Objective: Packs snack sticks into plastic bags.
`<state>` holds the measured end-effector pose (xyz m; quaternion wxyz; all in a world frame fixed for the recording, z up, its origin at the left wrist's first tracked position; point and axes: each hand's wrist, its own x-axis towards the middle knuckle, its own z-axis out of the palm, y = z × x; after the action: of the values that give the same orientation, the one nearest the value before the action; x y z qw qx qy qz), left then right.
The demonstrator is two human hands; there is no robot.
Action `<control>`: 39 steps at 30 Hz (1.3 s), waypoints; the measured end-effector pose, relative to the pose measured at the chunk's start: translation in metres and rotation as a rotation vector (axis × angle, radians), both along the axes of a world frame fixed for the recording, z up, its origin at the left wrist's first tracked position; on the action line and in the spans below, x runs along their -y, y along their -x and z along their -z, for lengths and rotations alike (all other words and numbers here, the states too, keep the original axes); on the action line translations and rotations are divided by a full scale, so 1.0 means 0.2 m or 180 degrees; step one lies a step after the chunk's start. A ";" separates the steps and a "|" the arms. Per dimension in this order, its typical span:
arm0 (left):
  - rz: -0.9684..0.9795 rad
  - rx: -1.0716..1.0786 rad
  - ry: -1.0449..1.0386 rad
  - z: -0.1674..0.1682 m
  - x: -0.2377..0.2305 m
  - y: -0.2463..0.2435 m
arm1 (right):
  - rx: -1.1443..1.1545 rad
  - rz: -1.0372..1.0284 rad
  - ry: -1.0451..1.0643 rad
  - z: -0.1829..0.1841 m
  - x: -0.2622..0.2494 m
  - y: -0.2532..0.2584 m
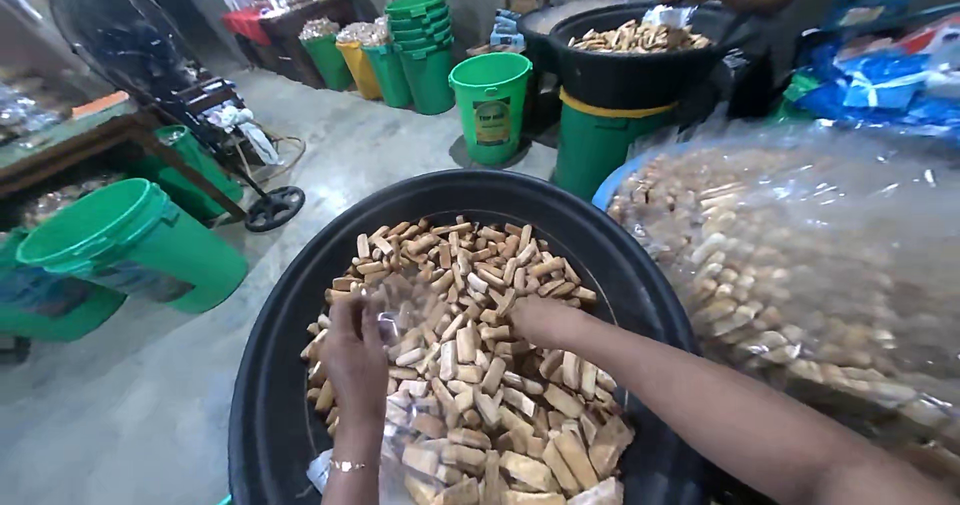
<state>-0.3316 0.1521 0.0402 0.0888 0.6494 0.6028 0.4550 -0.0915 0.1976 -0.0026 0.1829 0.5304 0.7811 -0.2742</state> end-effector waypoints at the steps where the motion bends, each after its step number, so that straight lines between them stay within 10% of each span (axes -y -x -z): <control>1: 0.0199 -0.0377 0.0115 0.01 0.00 -0.01 | -0.0220 0.0065 -0.0147 -0.01 -0.01 -0.01; 7: 0.0905 -0.0746 0.1529 0.10 -0.02 -0.20 | -0.3170 0.0285 -0.0559 -0.18 0.09 0.04; 13: 0.0988 -0.0646 0.1314 0.15 0.01 -0.26 | -0.2311 0.0043 -0.1399 -0.12 0.16 0.13; 19: 0.1087 -0.0690 0.1212 0.12 0.04 -0.29 | -0.2034 0.0312 -0.0587 -0.19 0.17 0.16; 26: 0.1681 0.0212 -0.0532 0.06 0.06 -0.21 | -0.2143 0.0254 -0.0867 -0.35 0.19 0.06; 29: 0.1428 0.1704 0.0511 0.02 0.00 -0.06 | -0.3173 0.0224 -0.1705 -0.31 0.22 0.07; 32: 0.1536 0.2684 0.1559 0.06 0.00 -0.09 | -0.2896 -0.0250 -0.1085 -0.34 0.26 0.13; 35: 0.1080 0.2768 0.1654 0.11 -0.03 -0.14 | -0.1831 -0.0826 -0.0107 -0.35 0.19 0.16; 39: -0.0093 0.2540 0.1268 0.14 -0.13 -0.07 | -0.1799 -0.0575 -0.0767 -0.28 -0.07 0.02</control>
<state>-0.3183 0.1779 0.0117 0.4314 0.3846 0.6064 0.5462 -0.0950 0.2115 0.0543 -0.0819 0.3795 0.8718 -0.2988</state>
